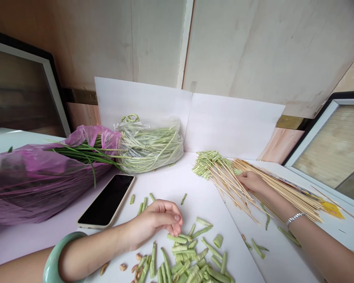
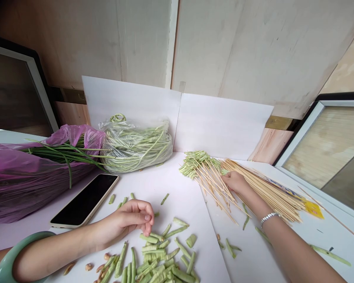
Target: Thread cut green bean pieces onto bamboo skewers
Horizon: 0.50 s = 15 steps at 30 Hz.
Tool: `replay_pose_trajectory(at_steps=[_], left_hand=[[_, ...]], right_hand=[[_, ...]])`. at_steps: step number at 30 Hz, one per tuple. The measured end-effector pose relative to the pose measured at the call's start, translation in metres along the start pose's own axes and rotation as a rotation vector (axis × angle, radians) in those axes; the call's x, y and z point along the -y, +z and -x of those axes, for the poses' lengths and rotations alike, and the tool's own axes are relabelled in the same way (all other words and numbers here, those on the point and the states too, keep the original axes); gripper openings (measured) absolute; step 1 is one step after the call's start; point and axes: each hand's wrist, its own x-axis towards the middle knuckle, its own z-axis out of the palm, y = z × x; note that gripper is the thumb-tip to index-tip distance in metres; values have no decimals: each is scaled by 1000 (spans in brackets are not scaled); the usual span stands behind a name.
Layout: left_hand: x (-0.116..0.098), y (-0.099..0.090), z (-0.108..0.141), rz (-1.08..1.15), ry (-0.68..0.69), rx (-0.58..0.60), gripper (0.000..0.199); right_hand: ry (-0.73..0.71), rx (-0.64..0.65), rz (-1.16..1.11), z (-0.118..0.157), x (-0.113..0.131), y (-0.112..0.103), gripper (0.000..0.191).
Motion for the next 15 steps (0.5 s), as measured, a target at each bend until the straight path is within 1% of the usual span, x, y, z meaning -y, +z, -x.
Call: replay_pose_trajectory(at_steps=[2,6,11,15], left_hand=[[-2,1,0,-6,-4,-3,9],[-4,4,2,-19,-13,-19,10],[-1,3,2,-12,-9,-5,8],[1,0,1,2,-8,-2,8]], right_hand=[[42,47,49,-1,1,0,30],[83,85,104,-3,4,-2,29],[117,100,119,-4,4,0,30],[119,89,112,-5,1,2,30]])
